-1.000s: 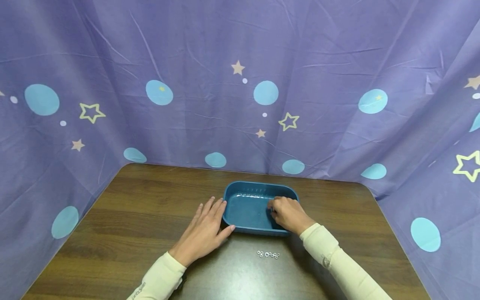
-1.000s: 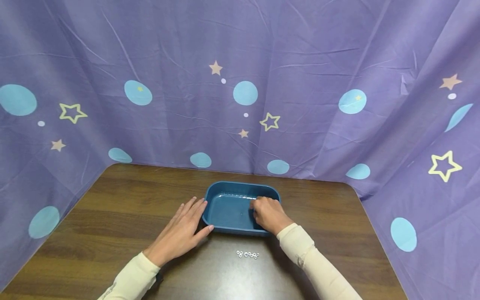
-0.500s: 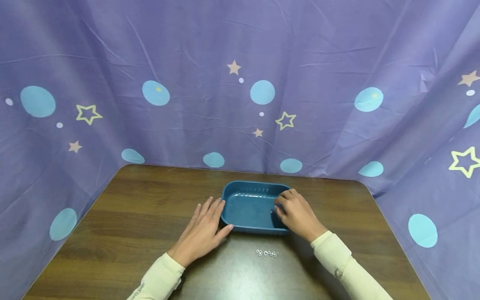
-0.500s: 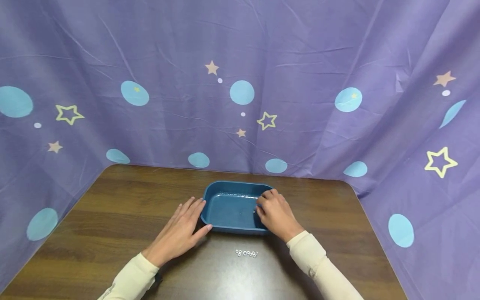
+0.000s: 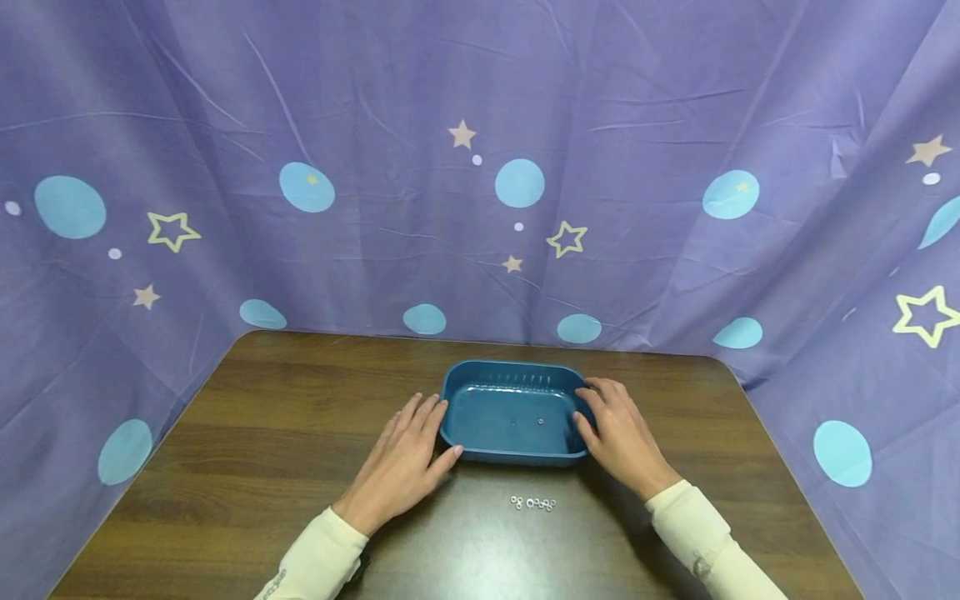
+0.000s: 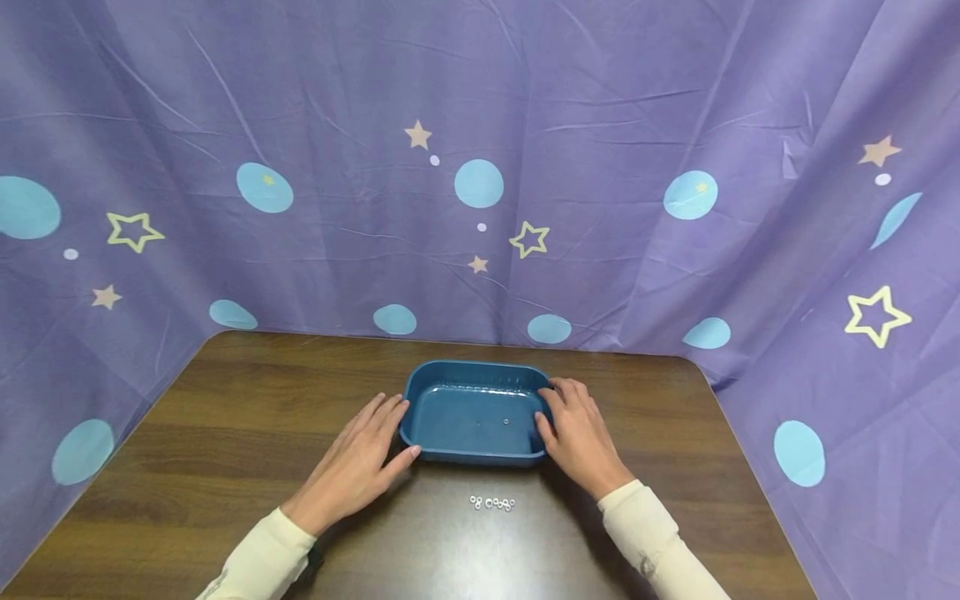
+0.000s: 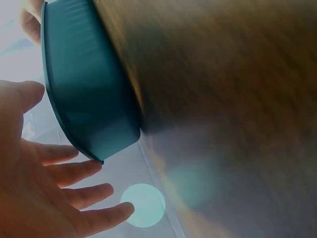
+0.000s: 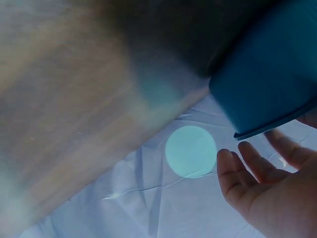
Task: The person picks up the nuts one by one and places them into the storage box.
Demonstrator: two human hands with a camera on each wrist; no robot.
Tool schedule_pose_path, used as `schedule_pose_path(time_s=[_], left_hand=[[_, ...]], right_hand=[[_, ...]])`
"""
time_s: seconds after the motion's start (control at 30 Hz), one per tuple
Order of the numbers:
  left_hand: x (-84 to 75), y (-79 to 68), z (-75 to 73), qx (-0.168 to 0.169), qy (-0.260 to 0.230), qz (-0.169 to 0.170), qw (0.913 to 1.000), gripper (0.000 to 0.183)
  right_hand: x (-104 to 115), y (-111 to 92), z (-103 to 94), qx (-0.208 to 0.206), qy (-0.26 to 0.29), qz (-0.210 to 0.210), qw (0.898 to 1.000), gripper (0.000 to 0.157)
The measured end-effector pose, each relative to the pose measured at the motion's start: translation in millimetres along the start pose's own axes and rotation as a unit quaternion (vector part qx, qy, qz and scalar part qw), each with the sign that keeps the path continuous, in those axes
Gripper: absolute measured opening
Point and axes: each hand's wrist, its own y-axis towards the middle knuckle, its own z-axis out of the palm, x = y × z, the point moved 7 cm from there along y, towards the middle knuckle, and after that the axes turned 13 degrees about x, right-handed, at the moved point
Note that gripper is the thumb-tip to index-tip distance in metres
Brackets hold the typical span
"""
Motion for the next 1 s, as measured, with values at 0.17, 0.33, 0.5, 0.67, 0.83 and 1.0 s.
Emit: schedule_pose_path(time_s=[0.17,0.33,0.5,0.67,0.83,1.0], left_hand=[[-6.6,-1.4,-3.7,-0.002,0.000,0.007,1.0000,0.071],[-18.0,-4.0,-8.8,-0.006,0.000,0.016,0.9999,0.069],[-32.9,-8.7,-13.2,-0.025,0.015,0.036,0.9989,0.065],[-53.9,-15.0,-13.8,-0.041,0.042,0.071,0.9957,0.060],[-71.2,-20.4,-9.6,-0.051,0.054,0.098,0.9924,0.055],[-84.9,-23.5,-3.8,-0.046,0.060,0.114,0.9906,0.053]], right_hand=[[-5.9,-6.0,3.0,0.011,0.004,0.033,0.999,0.050],[-8.8,-8.9,5.9,0.016,0.005,0.050,0.999,0.050],[-9.6,-10.9,8.5,0.023,0.014,0.061,0.998,0.052],[-10.2,-12.5,8.2,0.025,0.019,0.066,0.997,0.052],[-9.9,-11.9,7.9,0.031,0.019,0.067,0.997,0.053],[-10.2,-10.6,8.0,0.037,0.019,0.069,0.997,0.053]])
